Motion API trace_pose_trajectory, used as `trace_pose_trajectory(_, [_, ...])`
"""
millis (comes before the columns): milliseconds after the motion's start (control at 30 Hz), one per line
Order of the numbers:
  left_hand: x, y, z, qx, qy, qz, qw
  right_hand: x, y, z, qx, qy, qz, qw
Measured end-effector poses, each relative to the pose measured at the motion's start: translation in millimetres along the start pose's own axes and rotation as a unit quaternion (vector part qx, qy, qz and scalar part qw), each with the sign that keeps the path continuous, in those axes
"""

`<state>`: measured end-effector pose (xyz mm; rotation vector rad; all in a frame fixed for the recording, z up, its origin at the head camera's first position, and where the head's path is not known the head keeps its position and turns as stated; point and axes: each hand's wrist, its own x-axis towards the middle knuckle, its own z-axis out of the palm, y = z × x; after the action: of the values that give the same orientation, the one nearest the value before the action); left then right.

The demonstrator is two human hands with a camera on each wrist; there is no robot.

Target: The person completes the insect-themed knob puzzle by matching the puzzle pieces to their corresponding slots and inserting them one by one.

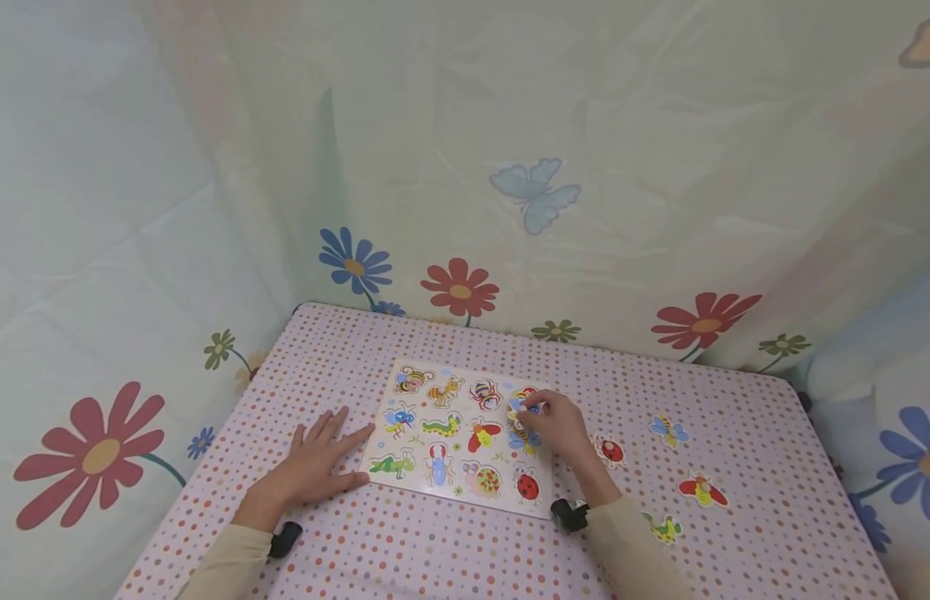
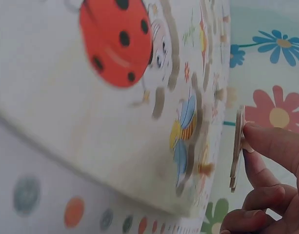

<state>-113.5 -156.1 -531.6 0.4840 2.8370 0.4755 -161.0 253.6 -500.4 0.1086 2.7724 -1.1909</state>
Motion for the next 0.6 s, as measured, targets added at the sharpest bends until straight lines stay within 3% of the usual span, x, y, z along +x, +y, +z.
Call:
trace_pose_trajectory(267, [-0.1, 0.1, -1.2, -0.006, 0.001, 0.001, 1.0000, 4.9, -20, 18, 0.031, -0.011, -0.049, 0.9983])
trace_pose_trajectory(600, [0.1, 0.8, -0.9, -0.007, -0.002, 0.000, 1.0000, 9.5, -49, 45, 0.033, -0.030, -0.070, 0.9965])
